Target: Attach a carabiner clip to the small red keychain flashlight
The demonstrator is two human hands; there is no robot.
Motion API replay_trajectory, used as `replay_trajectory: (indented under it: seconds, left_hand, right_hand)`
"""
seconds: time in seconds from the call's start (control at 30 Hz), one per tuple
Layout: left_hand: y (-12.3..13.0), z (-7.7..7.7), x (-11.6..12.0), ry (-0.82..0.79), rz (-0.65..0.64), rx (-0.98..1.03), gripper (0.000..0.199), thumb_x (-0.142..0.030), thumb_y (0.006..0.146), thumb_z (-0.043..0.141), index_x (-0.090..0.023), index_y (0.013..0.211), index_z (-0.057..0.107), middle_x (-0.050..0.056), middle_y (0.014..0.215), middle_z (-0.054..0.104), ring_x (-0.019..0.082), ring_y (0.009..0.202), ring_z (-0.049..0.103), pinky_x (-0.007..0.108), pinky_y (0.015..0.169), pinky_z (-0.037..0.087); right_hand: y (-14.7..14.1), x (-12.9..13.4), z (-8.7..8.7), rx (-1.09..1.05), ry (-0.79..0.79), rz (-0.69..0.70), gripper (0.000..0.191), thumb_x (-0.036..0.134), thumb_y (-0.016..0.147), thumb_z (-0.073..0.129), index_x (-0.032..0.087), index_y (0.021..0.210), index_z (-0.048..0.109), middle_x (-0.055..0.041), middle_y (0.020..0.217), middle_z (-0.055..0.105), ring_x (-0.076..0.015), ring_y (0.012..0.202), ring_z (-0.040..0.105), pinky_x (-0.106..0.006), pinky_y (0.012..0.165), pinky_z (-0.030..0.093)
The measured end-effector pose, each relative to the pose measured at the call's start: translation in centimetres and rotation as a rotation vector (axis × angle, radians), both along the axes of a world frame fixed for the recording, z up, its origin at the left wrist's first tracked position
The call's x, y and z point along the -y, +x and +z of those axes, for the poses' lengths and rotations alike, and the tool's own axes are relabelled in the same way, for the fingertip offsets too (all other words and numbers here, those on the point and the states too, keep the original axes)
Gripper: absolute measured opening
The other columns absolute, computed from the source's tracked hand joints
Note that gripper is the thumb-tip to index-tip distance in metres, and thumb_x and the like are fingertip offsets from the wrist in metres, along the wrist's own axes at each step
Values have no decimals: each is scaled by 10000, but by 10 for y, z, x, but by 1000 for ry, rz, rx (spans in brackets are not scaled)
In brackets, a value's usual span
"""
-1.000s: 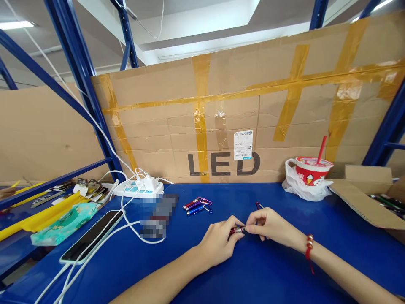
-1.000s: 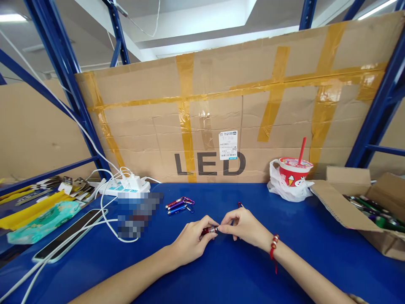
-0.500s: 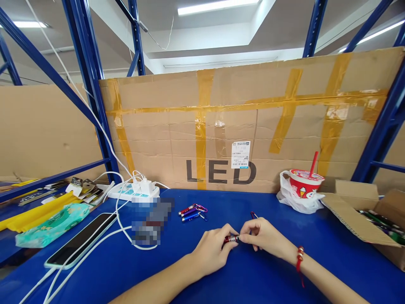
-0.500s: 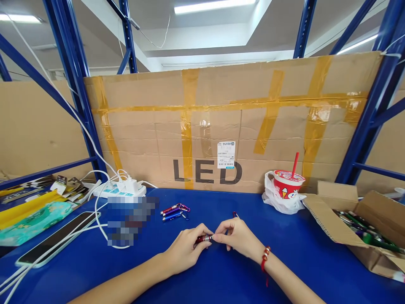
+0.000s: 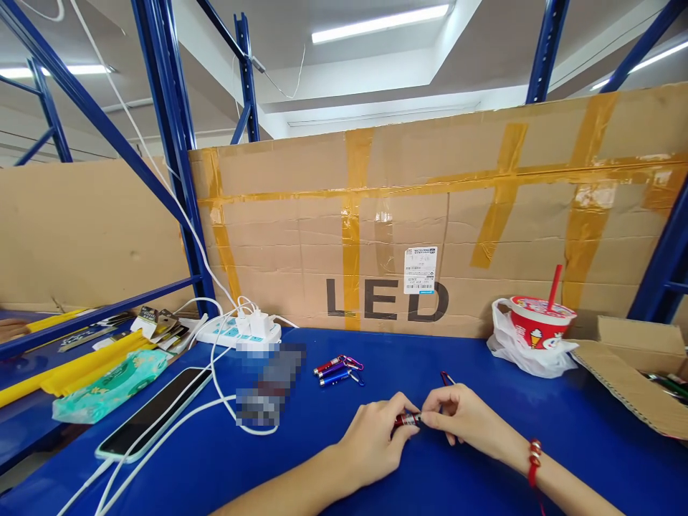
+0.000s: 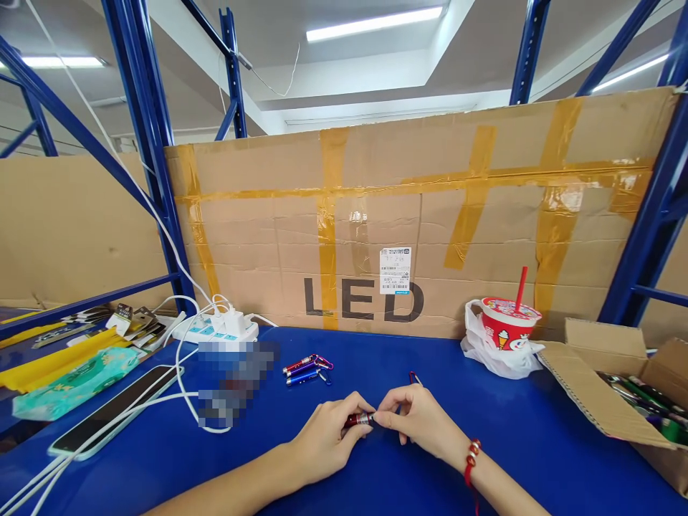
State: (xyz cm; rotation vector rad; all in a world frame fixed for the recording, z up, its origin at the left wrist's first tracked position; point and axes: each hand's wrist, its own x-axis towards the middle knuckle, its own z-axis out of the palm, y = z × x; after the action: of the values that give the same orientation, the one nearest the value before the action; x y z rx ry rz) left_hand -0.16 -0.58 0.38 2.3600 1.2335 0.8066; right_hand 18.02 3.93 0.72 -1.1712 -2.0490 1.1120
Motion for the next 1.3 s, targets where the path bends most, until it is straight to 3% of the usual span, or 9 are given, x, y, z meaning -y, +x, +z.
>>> replay_trajectory:
  seconds: [0.6, 0.93, 1.13, 1.3]
  left_hand:
    - [-1, -3, -3, -27, -16, 42, 148, -179, 813, 436, -234, 927, 512, -17, 799, 635, 125, 676, 573, 202, 615, 408]
    - [-1, -3, -4, -43, -33, 47, 138, -166, 822, 418, -236, 906, 502, -19, 789, 623, 126, 690, 563, 205, 624, 392]
    - [0, -4, -4, -51, -33, 50, 137, -171, 829, 413, -232, 904, 511, -17, 777, 620, 120, 677, 559, 201, 620, 392]
    - [1, -2, -3, -79, -5, 28, 135, -203, 840, 401, -229, 920, 507, -16, 725, 609, 123, 636, 551, 205, 588, 390]
  right_hand:
    - [-7, 5, 6, -120, -107, -31, 260, 391, 577, 669, 141, 552, 604, 46, 443, 508, -35, 330, 408, -146, 331, 273]
    - [-6, 4, 4, -122, -83, -30, 297, 434, 576, 671, 141, 571, 628, 30, 466, 547, -41, 332, 440, -143, 326, 260]
    - [-6, 4, 2, -108, -60, -17, 239, 376, 615, 656, 140, 590, 637, 37, 456, 532, -41, 340, 444, -137, 329, 259]
    - [-6, 4, 1, -84, 30, -94, 224, 371, 622, 655, 149, 590, 651, 22, 479, 574, -52, 340, 450, -156, 339, 287]
